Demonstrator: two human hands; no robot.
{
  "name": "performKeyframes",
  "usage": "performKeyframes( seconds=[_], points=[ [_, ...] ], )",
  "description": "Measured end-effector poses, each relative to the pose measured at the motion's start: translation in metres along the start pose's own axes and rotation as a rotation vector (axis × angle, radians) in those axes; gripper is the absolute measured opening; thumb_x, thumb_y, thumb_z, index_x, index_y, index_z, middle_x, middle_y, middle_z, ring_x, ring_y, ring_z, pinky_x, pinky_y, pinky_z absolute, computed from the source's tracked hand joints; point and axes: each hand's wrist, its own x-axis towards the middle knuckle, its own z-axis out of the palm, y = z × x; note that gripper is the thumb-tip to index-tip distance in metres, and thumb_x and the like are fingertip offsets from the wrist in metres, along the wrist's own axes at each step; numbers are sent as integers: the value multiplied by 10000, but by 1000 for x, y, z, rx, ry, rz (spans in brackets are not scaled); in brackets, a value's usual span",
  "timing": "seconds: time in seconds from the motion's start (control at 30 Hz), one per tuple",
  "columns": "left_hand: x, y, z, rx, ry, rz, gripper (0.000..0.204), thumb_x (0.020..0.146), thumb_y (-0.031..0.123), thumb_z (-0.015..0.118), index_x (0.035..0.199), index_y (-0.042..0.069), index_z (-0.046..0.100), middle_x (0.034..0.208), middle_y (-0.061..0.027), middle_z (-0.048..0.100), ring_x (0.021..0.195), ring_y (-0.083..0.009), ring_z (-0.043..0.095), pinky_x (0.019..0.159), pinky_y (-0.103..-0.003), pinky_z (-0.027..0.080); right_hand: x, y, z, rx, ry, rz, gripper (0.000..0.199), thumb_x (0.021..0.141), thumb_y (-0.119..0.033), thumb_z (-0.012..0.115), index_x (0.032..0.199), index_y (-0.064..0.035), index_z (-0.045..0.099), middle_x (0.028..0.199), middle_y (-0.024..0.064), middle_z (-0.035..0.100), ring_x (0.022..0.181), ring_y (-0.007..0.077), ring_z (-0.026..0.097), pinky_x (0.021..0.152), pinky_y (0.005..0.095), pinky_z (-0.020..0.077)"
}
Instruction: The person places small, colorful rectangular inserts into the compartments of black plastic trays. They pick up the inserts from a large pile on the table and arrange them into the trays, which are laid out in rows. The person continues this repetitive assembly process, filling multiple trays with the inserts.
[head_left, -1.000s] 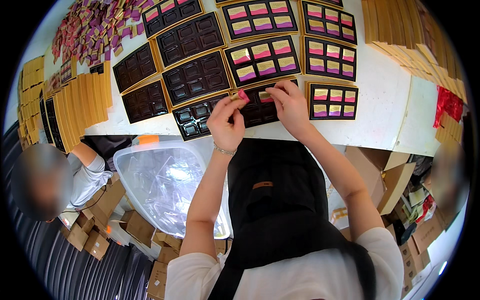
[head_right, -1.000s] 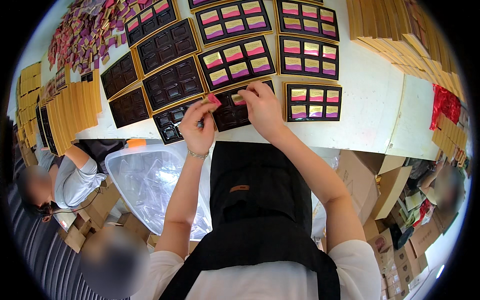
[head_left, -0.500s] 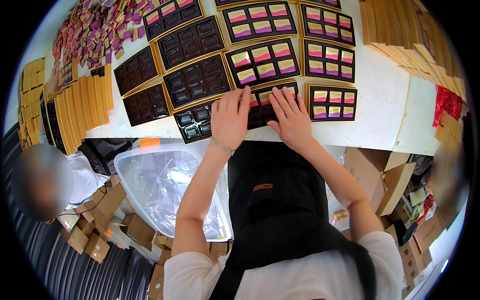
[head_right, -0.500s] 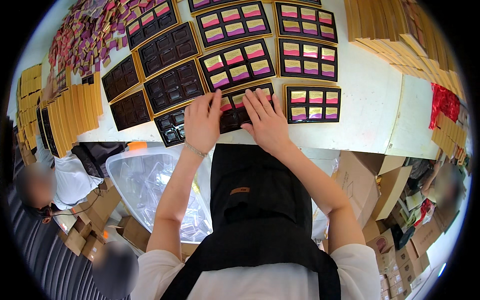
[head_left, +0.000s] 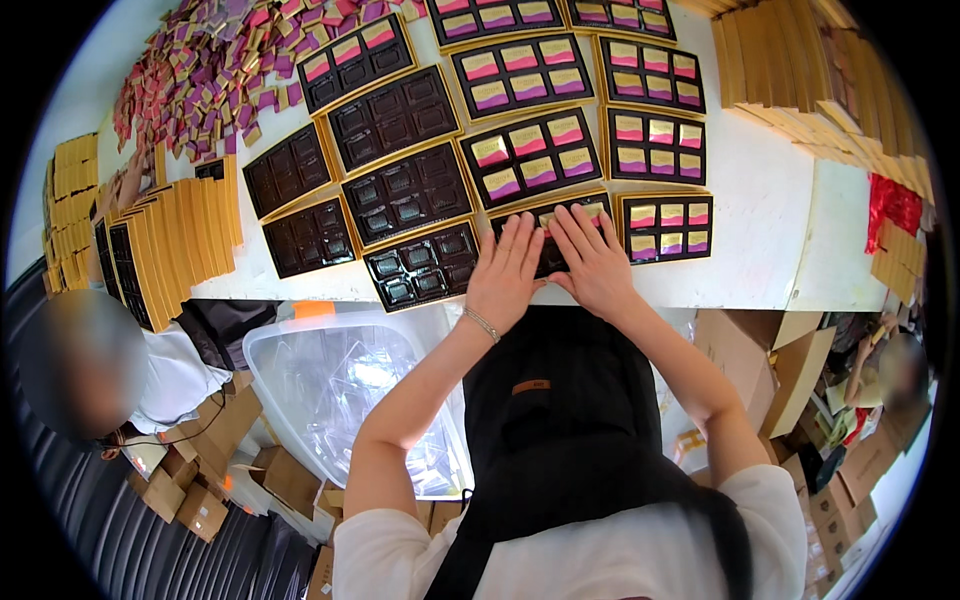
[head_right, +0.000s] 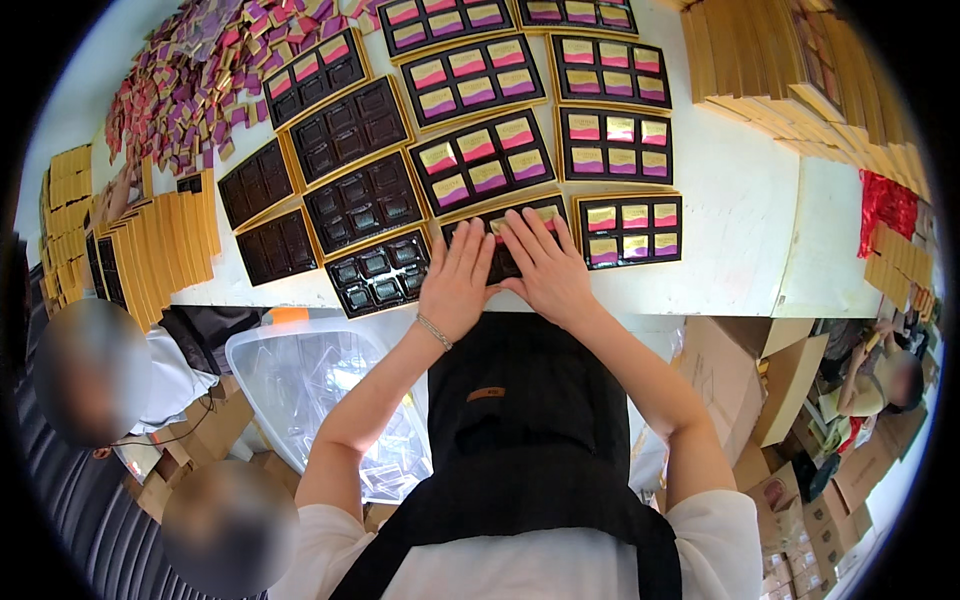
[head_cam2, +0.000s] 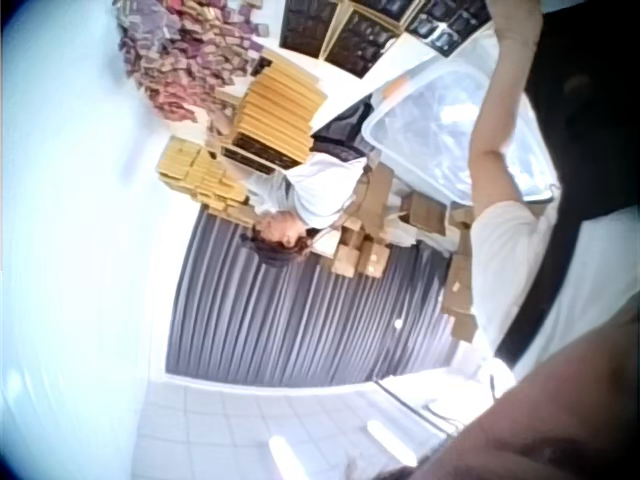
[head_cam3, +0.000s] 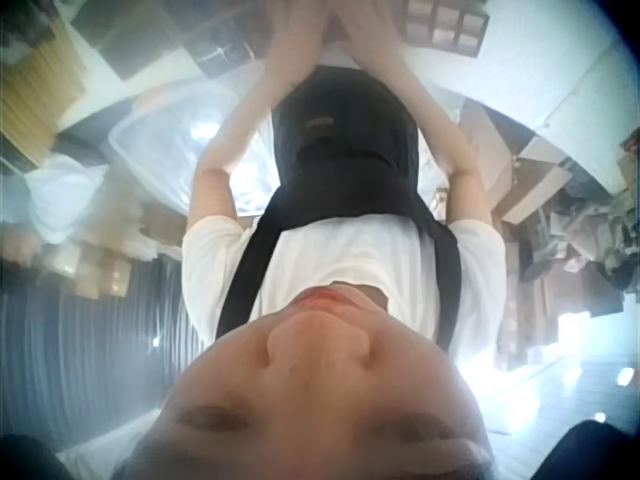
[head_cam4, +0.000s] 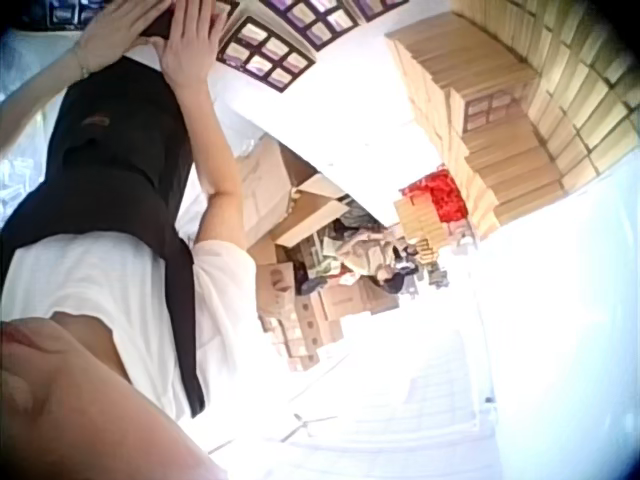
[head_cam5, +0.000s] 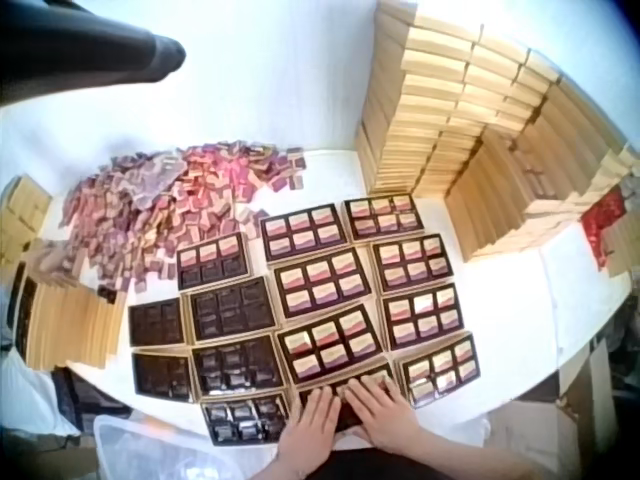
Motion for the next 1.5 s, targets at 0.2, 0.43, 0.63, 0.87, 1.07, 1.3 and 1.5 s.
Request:
performKeyframes(
  seconds=[0.2,0.43,0.63,0.87,1.07,1.3,1.5],
  points=[
    [21,9,1,-28,-6,107,727,842,358,624,1416,-19,386,1512,-168,341,1412,-320,299,1130,-495,251,-4,13,-2,-17,45,32,813,796,-461,639,1445,-46,377,1522,108,340,1427,287,274,1160,502,169],
    [50,-10,-54,-53,4,108,695,818,274,654,1387,-36,403,1486,-177,362,1388,-329,326,1109,-494,298,21,20,-34,165,224,-4,631,840,-284,661,1374,-17,455,1454,179,422,1354,373,389,1117,541,278],
    [205,-200,-146,-108,356,-156,305,812,109,612,1110,60,650,1107,-151,648,1043,-331,608,872,-416,507,278,107,-114,301,564,105,247,873,-153,618,1076,-13,624,1003,171,648,913,363,627,760,420,504],
    [333,-278,-129,-24,91,-150,277,778,208,734,1015,71,694,1068,-152,642,1042,-322,604,893,-409,500,458,142,-79,0,457,458,420,775,-270,744,1083,-18,612,1059,231,613,971,396,616,840,437,514],
    [348,-281,-116,24,-91,-162,159,774,149,706,903,58,696,983,-149,662,1001,-319,621,885,-404,496,462,168,-75,104,383,351,473,703,-201,799,1101,-30,610,1038,187,613,969,340,628,853,418,514],
    [369,-289,-103,10,223,-189,251,837,217,617,1034,63,639,944,-208,676,882,-358,673,738,-482,547,450,178,-79,310,390,77,178,776,-59,689,945,-17,650,829,149,624,790,306,608,708,402,515],
    [408,-269,-84,216,373,-175,296,782,154,686,1031,24,592,1021,-212,591,898,-387,630,794,-446,530,434,189,-78,310,417,91,234,683,-54,707,904,5,657,864,196,620,856,365,605,770,417,499]
  ],
)
